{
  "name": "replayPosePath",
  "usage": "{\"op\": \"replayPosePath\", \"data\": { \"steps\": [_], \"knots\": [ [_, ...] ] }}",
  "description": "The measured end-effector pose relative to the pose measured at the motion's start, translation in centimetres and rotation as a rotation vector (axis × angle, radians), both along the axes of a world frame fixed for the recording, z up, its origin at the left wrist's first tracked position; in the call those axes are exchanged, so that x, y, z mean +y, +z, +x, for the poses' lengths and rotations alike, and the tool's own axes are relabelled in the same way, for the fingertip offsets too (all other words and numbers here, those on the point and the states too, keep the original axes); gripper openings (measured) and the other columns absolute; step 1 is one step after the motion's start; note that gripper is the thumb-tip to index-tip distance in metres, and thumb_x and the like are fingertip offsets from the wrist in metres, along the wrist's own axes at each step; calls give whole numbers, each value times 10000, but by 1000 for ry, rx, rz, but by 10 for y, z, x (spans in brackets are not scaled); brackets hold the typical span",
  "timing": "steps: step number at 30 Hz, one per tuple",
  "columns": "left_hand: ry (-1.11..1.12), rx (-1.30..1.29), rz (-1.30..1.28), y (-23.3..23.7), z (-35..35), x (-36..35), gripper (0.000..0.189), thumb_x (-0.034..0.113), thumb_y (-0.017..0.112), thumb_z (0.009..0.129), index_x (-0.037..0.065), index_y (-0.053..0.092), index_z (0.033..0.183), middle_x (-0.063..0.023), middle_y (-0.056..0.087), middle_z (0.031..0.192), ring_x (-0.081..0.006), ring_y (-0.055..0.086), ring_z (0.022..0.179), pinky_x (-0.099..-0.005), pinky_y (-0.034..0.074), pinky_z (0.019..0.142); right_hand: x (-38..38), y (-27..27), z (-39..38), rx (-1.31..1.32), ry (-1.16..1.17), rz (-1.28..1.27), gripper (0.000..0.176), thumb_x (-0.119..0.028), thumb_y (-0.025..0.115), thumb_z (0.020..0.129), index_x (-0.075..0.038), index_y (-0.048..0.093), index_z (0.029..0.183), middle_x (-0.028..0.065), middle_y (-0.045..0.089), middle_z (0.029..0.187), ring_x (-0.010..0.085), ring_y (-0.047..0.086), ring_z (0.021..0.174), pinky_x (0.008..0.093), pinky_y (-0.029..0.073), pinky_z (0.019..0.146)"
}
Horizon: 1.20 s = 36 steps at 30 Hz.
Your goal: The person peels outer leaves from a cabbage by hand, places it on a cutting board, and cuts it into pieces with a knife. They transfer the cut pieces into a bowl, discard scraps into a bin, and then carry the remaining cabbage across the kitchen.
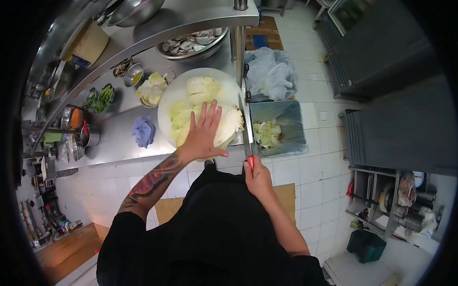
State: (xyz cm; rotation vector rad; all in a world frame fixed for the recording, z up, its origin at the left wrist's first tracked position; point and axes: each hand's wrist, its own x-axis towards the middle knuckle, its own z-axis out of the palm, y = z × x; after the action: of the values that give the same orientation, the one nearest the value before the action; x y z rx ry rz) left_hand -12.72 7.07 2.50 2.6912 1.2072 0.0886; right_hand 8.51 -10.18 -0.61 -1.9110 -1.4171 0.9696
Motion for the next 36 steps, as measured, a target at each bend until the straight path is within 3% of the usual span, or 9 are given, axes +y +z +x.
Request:
{"op": "replayPosePath", "data": {
  "steps": [2,6,11,14,21,26,29,32,36],
  "knots": [
    [-3,-23,-228,-8,-10,19,1615,834,859,656,-24,16,1734,-271,14,1817,-465,2,1685,-744,135,1274,-9,14,-3,-163,-51,64,388,-243,603,1102,4,537,1393,315,750,990,540,721,903,595,565,800],
    [-14,15,-358,-1,-19,34,1680,857,859,620,-20,-45,1733,-274,15,1815,-469,-6,1684,-727,124,1285,-25,62,-5,-297,21,-13,377,-242,614,1094,-22,550,1394,287,764,1015,507,737,882,584,580,776],
    [15,-122,-400,-9,-20,34,1615,819,888,611,-35,89,1725,-315,196,1733,-503,180,1625,-724,194,1263,-36,72,-5,-368,119,-62,397,-266,597,1106,-27,540,1418,265,770,1055,483,744,864,593,583,754],
    [17,-23,-270,-5,-17,31,1589,803,901,603,-44,141,1712,-313,266,1682,-506,243,1586,-704,231,1254,-35,79,-7,-391,111,-115,401,-279,587,1112,-19,543,1413,263,769,1059,491,742,858,593,584,748],
    [24,-137,-312,-16,-20,32,1578,776,906,609,-48,137,1713,-327,262,1681,-510,240,1590,-768,231,1217,-32,88,-13,-449,143,-133,378,-282,577,1114,-11,546,1376,268,764,1028,502,735,795,591,587,708],
    [69,-24,-307,-4,-11,30,1477,678,912,638,-53,188,1699,-318,335,1642,-506,315,1546,-758,299,1182,-23,96,-17,-514,184,-130,238,-256,561,1123,-20,544,1099,262,735,853,474,728,702,548,590,628],
    [78,-15,-326,0,-7,30,1422,622,909,642,-52,219,1686,-298,377,1614,-487,364,1510,-724,352,1149,-14,90,-18,-562,206,-152,248,-249,546,1130,-24,516,1029,250,722,792,470,724,680,537,592,618],
    [78,-24,-286,-6,-8,30,1400,595,907,636,-50,234,1680,-289,401,1592,-468,402,1474,-682,392,1117,-7,96,-17,-509,202,-225,222,-228,571,1106,-13,532,1071,266,736,791,494,711,707,612,563,683],
    [62,-79,-188,-15,-11,29,1393,596,909,602,-76,283,1650,-261,450,1506,-438,444,1413,-668,431,1052,13,102,-12,-523,263,-256,252,-247,537,1131,-11,525,1046,253,722,762,469,737,719,555,593,647]
  ]
}}
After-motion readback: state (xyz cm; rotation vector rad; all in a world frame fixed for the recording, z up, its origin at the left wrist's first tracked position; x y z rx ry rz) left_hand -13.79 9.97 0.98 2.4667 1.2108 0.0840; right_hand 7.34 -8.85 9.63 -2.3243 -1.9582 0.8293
